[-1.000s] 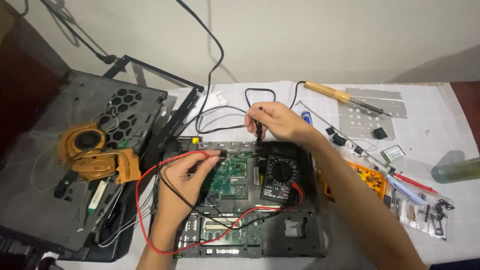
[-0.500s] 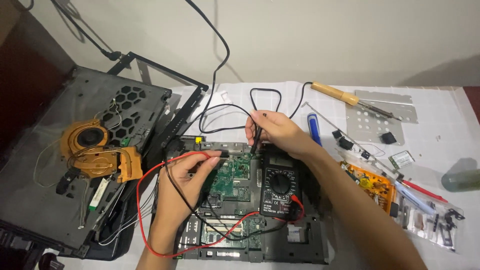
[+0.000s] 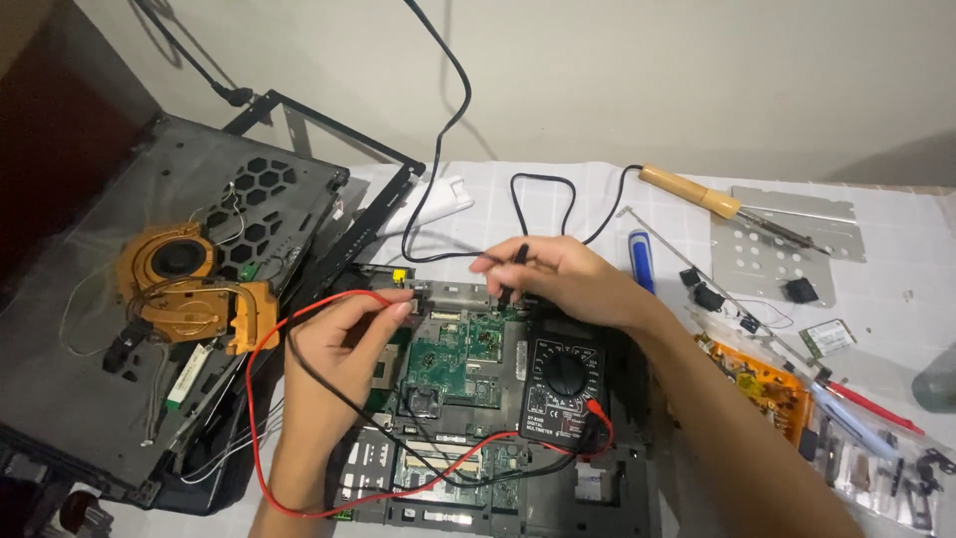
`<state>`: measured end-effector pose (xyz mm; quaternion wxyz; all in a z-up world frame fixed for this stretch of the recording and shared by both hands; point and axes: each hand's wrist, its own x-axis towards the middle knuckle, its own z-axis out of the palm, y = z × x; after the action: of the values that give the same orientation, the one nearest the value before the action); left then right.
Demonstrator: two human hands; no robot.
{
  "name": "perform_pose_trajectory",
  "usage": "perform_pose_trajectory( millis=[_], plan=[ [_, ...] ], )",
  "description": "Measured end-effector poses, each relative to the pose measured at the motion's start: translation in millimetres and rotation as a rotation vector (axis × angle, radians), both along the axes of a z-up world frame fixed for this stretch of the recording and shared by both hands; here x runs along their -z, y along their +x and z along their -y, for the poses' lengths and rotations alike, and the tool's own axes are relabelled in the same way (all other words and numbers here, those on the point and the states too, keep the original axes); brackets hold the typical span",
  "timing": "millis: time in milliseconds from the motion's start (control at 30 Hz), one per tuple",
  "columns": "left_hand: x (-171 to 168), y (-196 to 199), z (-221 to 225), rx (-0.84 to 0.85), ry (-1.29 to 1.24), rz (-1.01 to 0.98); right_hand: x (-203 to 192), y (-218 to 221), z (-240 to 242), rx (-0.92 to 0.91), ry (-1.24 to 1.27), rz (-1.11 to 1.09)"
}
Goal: Using a digital multimeter to test various points on a disassembled laptop motherboard for diagnostic purposes.
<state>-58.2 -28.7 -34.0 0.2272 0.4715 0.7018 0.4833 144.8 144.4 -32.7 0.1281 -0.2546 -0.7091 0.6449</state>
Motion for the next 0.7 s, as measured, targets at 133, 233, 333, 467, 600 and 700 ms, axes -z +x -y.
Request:
perform_pose_trajectory(
  millis=[133,233,333,467,600,700],
  plan=[
    [17,-6,-2,0.056,0.125,-0.096,5,1,-3,-0.16,0.098,-0.048],
    [25,-8,-4,0.089,0.175,-0.137,4,-2,-5,-0.194,0.075,-0.094],
    [24,-7,-4,0.121,0.159,-0.13,2,-3,-5,-0.183,0.015,-0.083],
    [23,-5,-5,0.17,0.137,-0.111,2,-3,-7,-0.165,-0.027,-0.048],
    [25,-3,-4,0.182,0.119,-0.089,5,2,-10,-0.185,-0.007,-0.021],
    [36,-3,-4,0.167,0.034,0.09,-7,6,-9,-0.189,0.035,-0.003]
  ],
)
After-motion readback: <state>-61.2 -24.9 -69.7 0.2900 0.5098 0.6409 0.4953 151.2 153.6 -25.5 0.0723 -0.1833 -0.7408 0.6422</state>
